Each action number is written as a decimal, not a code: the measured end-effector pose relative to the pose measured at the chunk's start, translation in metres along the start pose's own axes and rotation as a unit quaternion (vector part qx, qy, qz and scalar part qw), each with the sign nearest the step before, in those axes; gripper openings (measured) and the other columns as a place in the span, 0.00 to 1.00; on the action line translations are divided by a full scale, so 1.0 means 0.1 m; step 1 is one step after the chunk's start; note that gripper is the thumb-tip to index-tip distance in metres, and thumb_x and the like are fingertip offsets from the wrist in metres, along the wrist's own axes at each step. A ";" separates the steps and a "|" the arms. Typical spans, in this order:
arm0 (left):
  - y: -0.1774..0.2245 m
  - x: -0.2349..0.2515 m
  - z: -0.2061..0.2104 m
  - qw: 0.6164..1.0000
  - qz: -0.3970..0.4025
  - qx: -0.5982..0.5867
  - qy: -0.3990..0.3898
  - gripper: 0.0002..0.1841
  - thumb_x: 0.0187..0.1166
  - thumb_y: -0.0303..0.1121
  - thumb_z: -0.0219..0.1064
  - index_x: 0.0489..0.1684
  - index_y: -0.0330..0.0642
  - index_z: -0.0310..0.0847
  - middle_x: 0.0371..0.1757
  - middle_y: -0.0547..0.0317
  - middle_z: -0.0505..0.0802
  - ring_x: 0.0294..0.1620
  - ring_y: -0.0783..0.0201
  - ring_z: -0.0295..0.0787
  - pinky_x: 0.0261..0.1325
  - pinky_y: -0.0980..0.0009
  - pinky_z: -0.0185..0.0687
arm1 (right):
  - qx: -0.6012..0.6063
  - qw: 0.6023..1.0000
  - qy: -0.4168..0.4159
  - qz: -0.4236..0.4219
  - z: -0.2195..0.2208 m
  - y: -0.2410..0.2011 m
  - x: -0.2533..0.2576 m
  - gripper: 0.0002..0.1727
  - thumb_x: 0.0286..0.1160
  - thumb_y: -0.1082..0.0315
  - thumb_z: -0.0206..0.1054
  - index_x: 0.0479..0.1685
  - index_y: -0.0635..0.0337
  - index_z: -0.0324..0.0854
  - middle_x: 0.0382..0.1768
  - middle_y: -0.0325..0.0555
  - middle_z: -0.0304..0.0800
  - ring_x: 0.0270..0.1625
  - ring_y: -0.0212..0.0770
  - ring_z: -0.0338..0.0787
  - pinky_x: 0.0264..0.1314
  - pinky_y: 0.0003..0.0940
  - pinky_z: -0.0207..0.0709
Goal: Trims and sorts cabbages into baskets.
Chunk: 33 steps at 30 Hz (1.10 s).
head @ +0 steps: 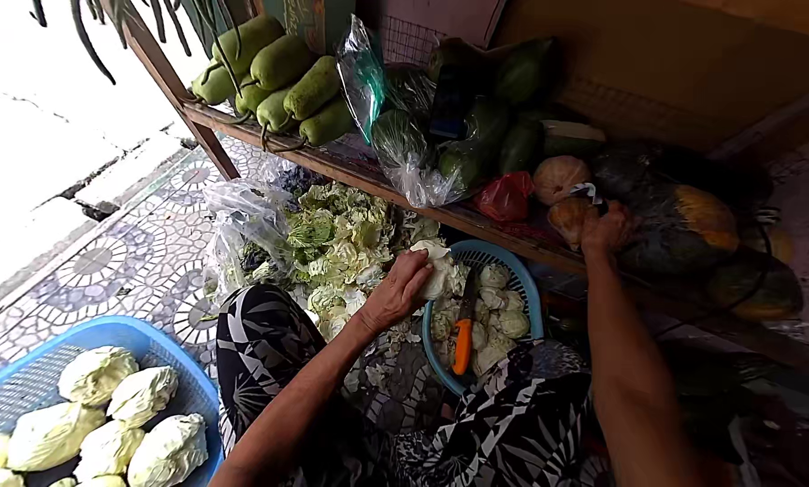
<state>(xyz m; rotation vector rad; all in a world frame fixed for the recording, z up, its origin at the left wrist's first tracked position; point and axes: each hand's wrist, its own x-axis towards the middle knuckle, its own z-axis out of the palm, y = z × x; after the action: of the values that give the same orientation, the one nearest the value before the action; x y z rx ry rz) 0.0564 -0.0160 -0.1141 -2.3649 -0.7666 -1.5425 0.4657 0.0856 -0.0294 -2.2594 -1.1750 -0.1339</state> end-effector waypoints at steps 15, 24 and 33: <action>-0.02 -0.01 -0.10 0.997 0.072 -0.033 -0.008 0.28 0.70 0.26 0.75 0.71 0.46 0.74 0.68 0.34 0.82 0.76 0.37 0.76 0.81 0.50 0.70 | 0.535 0.783 -0.310 0.066 -0.14 -1.14 -2.45 0.21 0.94 0.56 0.49 0.68 0.64 0.74 0.51 0.44 0.85 0.51 0.30 0.84 0.56 0.31 0.79; 0.27 0.37 -0.36 0.895 -0.340 -0.227 -0.182 0.59 0.64 0.55 0.79 0.90 0.26 0.48 0.86 0.29 0.66 0.86 0.40 0.65 0.84 0.46 0.65 | 0.632 0.691 -0.301 0.183 -0.21 -1.29 -2.53 0.22 0.95 0.51 0.45 0.69 0.57 0.73 0.51 0.44 0.85 0.53 0.33 0.87 0.58 0.35 0.83; 0.09 0.36 -0.26 0.488 -0.638 -0.584 0.115 0.23 0.92 0.47 0.43 0.76 0.45 0.65 0.60 0.48 0.86 0.53 0.56 0.88 0.53 0.58 0.87 | 0.444 0.862 -0.243 0.003 -0.49 -1.41 -2.80 0.19 0.93 0.62 0.50 0.55 0.69 0.80 0.36 0.43 0.81 0.41 0.29 0.80 0.50 0.29 0.75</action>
<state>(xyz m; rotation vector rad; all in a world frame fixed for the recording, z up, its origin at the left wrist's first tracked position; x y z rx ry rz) 0.0518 -0.0246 -0.0697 -1.5733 -2.2065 -3.9050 0.1951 -0.0790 -0.0214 -1.4740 -1.1272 0.8608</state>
